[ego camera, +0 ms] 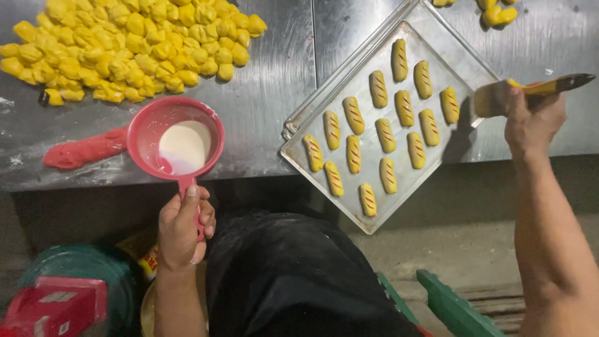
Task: The recorder prepares dough by shaping it, egg-washing the pieces, and placing them on trays in a commercial bakery setting.
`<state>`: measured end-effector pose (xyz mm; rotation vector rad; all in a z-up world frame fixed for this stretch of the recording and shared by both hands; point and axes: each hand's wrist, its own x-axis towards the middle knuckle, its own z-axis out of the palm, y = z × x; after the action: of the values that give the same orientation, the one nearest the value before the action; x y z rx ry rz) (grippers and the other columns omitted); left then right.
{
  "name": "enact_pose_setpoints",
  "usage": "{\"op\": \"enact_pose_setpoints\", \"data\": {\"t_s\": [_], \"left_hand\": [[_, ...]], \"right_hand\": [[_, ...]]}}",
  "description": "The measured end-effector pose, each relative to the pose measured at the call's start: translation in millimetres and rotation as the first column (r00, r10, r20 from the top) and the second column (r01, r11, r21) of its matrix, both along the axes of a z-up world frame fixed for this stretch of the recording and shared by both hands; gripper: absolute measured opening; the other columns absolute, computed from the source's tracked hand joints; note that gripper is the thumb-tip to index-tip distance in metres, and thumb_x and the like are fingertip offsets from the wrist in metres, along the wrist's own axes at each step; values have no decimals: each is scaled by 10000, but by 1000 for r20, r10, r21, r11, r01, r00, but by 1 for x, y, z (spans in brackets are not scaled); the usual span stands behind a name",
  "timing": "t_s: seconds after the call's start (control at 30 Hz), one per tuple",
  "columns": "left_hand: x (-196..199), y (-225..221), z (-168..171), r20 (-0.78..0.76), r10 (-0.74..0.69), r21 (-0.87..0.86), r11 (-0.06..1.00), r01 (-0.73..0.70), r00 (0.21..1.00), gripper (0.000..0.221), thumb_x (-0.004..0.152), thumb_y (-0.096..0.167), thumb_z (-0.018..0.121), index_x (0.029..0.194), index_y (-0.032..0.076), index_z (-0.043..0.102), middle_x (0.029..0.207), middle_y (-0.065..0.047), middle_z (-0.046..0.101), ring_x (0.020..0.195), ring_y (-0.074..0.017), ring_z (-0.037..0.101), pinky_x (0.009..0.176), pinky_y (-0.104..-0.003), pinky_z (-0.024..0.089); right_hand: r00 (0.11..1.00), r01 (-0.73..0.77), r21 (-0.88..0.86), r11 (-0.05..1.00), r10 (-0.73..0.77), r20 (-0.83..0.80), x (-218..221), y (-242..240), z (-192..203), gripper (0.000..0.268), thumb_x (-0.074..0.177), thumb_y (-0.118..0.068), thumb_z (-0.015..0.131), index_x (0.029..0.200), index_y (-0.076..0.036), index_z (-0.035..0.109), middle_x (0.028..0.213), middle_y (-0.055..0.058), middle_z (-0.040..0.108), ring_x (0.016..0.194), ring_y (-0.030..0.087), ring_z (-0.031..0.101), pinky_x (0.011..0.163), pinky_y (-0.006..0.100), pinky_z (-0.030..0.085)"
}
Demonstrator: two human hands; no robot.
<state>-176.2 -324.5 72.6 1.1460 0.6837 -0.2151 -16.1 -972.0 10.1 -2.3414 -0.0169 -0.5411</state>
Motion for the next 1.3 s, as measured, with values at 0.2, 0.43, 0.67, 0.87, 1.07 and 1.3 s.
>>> {"op": "enact_pose_setpoints", "data": {"t_s": [0.2, 0.43, 0.67, 0.87, 1.07, 1.3], "left_hand": [[-1, -4, -7, 5, 34, -12, 999, -34, 999, 310, 1054, 337, 552, 992, 34, 582, 634, -20, 479, 495, -108, 442, 436, -238, 365], [5, -4, 0, 0, -4, -13, 1000, 4, 1000, 307, 1048, 338, 549, 991, 39, 586, 632, -15, 482, 496, -104, 444, 432, -237, 361], [25, 19, -10, 24, -87, -50, 995, 88, 996, 314, 1039, 341, 546, 986, 35, 591, 613, -16, 476, 481, -110, 440, 422, -243, 361], [81, 46, -14, 20, -224, -78, 971, 225, 974, 329, 1030, 358, 559, 1017, 31, 594, 626, -10, 479, 495, -100, 438, 437, -233, 370], [137, 73, -8, 63, -373, -71, 924, 377, 926, 335, 1028, 352, 560, 1027, 19, 594, 641, -9, 492, 515, -90, 447, 449, -229, 390], [167, 86, -17, 95, -404, -127, 902, 413, 910, 324, 1036, 336, 551, 1028, 14, 591, 645, -9, 493, 520, -92, 456, 459, -228, 400]], "right_hand": [[875, -331, -209, 920, 217, -433, -120, 174, -24, 424, 733, 12, 758, 1132, -95, 664, 1068, 118, 733, 836, 261, 717, 672, 392, 570], [827, -406, 181, 896, 444, -346, -38, 241, -61, 199, 916, -86, 709, 1111, -56, 687, 1000, 172, 746, 900, 318, 727, 772, 401, 559], [968, 147, 724, 674, -248, 35, 57, 143, -15, 252, 1035, -136, 749, 1161, -24, 561, 1086, 114, 696, 943, 199, 713, 760, 352, 630], [925, 255, 790, 557, -379, -31, 98, 175, -28, 277, 974, -147, 760, 1101, -53, 532, 1023, 117, 683, 844, 205, 730, 625, 352, 671], [816, 543, 503, 673, -564, -126, 81, 114, -76, 334, 946, -206, 834, 1084, -24, 591, 993, 99, 699, 831, 168, 700, 648, 333, 620], [663, 748, -164, 643, -723, 191, -22, 13, -100, 377, 967, -183, 814, 1100, 55, 554, 1065, 178, 664, 937, 245, 675, 840, 425, 566]]}}
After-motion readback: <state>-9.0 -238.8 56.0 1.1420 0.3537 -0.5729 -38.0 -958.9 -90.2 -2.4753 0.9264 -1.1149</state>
